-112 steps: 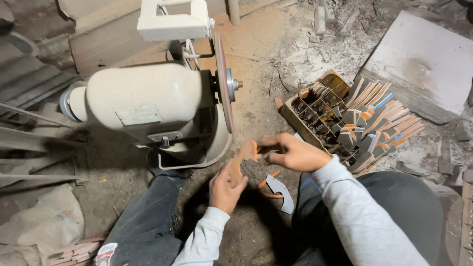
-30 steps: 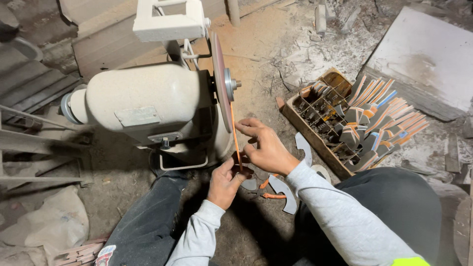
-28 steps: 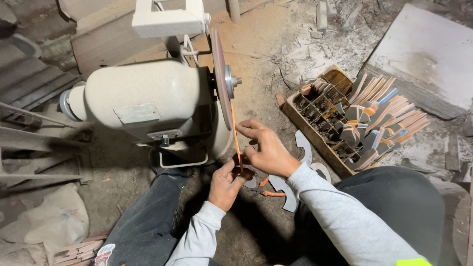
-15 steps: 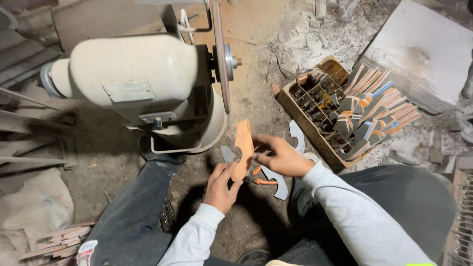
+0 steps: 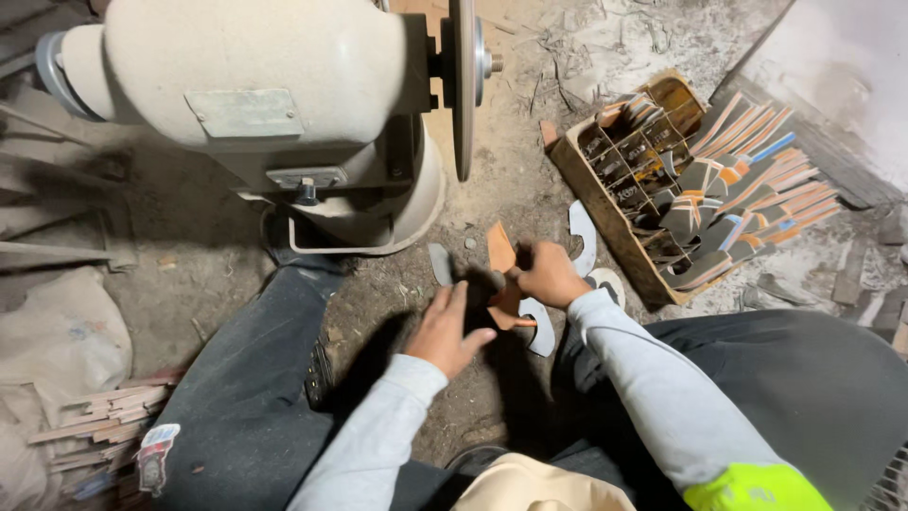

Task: The person sits on the floor and uses a bench grinder to smooth the edges of small, curved plastic pieces. They handle the pieces one at a time, pressing them against the spinning wheel, then placing them into a nearby crate.

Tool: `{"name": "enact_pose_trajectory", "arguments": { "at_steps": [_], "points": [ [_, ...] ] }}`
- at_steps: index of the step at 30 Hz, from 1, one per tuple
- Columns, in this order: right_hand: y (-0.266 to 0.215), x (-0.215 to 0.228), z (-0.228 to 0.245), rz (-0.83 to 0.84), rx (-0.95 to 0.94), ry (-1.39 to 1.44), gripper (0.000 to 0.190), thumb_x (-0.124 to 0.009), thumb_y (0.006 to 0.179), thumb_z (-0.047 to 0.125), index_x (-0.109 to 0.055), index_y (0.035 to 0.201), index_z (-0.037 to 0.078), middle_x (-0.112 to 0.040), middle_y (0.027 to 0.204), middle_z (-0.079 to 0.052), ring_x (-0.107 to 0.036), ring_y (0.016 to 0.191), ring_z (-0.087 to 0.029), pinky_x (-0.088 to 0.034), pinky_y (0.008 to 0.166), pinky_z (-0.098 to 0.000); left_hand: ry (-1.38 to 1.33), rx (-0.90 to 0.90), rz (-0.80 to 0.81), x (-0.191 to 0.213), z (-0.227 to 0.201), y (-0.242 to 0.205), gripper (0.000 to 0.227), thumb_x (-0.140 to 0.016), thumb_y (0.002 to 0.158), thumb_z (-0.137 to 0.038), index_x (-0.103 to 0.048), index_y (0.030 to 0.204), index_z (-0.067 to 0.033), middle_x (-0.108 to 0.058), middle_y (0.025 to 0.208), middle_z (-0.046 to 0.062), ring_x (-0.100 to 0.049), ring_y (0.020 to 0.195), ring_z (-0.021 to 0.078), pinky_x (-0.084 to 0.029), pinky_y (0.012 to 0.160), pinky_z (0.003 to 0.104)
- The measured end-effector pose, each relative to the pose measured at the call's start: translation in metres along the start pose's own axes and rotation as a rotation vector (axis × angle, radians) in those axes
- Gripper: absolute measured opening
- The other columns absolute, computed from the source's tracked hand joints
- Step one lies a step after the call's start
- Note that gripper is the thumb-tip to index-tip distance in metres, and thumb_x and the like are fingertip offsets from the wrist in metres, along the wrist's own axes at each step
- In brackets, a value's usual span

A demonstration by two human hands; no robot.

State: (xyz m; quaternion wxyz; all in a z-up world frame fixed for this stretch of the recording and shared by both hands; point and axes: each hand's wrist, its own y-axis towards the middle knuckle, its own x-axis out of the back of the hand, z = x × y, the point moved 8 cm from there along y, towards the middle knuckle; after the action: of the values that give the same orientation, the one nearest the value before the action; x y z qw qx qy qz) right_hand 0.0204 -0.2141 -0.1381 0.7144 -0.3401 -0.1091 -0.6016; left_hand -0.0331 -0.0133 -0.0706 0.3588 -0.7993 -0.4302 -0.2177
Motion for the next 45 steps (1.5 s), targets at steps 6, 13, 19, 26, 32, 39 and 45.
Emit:
{"name": "enact_pose_trajectory", "arguments": {
  "at_steps": [6, 13, 19, 26, 32, 39, 45],
  "points": [
    [-0.039, 0.063, 0.125, -0.196, 0.125, 0.119, 0.030, -0.072, 0.083, 0.018, -0.067, 0.099, -0.006, -0.074, 0.082, -0.017, -0.075, 0.074, -0.027, -0.058, 0.069, -0.0380, -0.321, -0.185, -0.231, 0.024, -0.036, 0.014, 0.058, -0.069, 0.085, -0.014, -0.054, 0.139, 0.0022, -0.059, 0.140, 0.022, -0.063, 0.121, 0.0380, -0.057, 0.097, 0.039],
    [-0.017, 0.095, 0.199, -0.140, 0.404, 0.335, 0.046, -0.052, 0.091, 0.007, -0.064, 0.135, 0.000, -0.069, 0.114, -0.015, -0.068, 0.102, -0.024, -0.054, 0.089, -0.0331, -0.817, -0.258, -0.074, 0.085, -0.057, 0.042, 0.042, -0.065, 0.097, -0.015, -0.060, 0.136, 0.0026, -0.070, 0.123, 0.008, -0.064, 0.113, 0.0158, -0.054, 0.096, 0.030],
    [-0.006, 0.102, 0.205, -0.201, 0.434, 0.283, 0.054, -0.051, 0.079, 0.000, -0.067, 0.131, -0.001, -0.068, 0.115, -0.014, -0.067, 0.098, -0.024, -0.053, 0.087, -0.0332, -0.864, -0.300, -0.061, 0.089, -0.060, 0.050, 0.038, -0.066, 0.101, -0.015, -0.062, 0.134, 0.0044, -0.068, 0.120, 0.007, -0.061, 0.109, 0.0132, -0.053, 0.096, 0.029],
    [-0.048, 0.093, 0.197, -0.121, 0.526, 0.302, 0.058, -0.051, 0.077, -0.002, -0.065, 0.134, 0.000, -0.067, 0.125, -0.018, -0.066, 0.112, -0.026, -0.052, 0.096, -0.0340, -0.608, -0.203, -0.086, 0.069, -0.050, 0.013, 0.035, -0.066, 0.097, -0.011, -0.067, 0.129, 0.0032, -0.073, 0.107, 0.013, -0.066, 0.098, 0.0180, -0.056, 0.088, 0.030],
    [-0.087, 0.076, 0.161, 0.287, 0.321, 0.365, 0.053, -0.056, 0.078, -0.005, -0.067, 0.130, 0.000, -0.076, 0.117, -0.014, -0.069, 0.104, -0.020, -0.053, 0.095, -0.0306, -0.054, -0.402, -0.385, 0.068, -0.041, -0.037, 0.045, -0.079, 0.082, -0.006, -0.064, 0.122, 0.0060, -0.061, 0.129, 0.022, -0.056, 0.125, 0.0379, -0.044, 0.106, 0.043],
    [-0.087, 0.072, 0.158, 0.386, 0.288, 0.563, 0.044, -0.056, 0.091, -0.005, -0.060, 0.134, -0.004, -0.073, 0.122, -0.007, -0.067, 0.110, -0.012, -0.054, 0.096, -0.0280, 0.092, -0.410, -0.508, 0.111, -0.072, -0.057, 0.047, -0.068, 0.073, 0.004, -0.066, 0.121, 0.0027, -0.062, 0.121, 0.018, -0.053, 0.123, 0.0365, -0.049, 0.100, 0.043],
    [-0.073, 0.071, 0.149, 0.319, 0.220, 0.634, 0.041, -0.058, 0.093, -0.003, -0.063, 0.133, -0.004, -0.075, 0.115, -0.009, -0.070, 0.108, -0.016, -0.055, 0.097, -0.0304, 0.031, -0.403, -0.494, 0.114, -0.079, -0.051, 0.046, -0.070, 0.076, 0.000, -0.066, 0.121, 0.0027, -0.064, 0.119, 0.018, -0.056, 0.117, 0.0366, -0.049, 0.099, 0.043]
  ]
}}
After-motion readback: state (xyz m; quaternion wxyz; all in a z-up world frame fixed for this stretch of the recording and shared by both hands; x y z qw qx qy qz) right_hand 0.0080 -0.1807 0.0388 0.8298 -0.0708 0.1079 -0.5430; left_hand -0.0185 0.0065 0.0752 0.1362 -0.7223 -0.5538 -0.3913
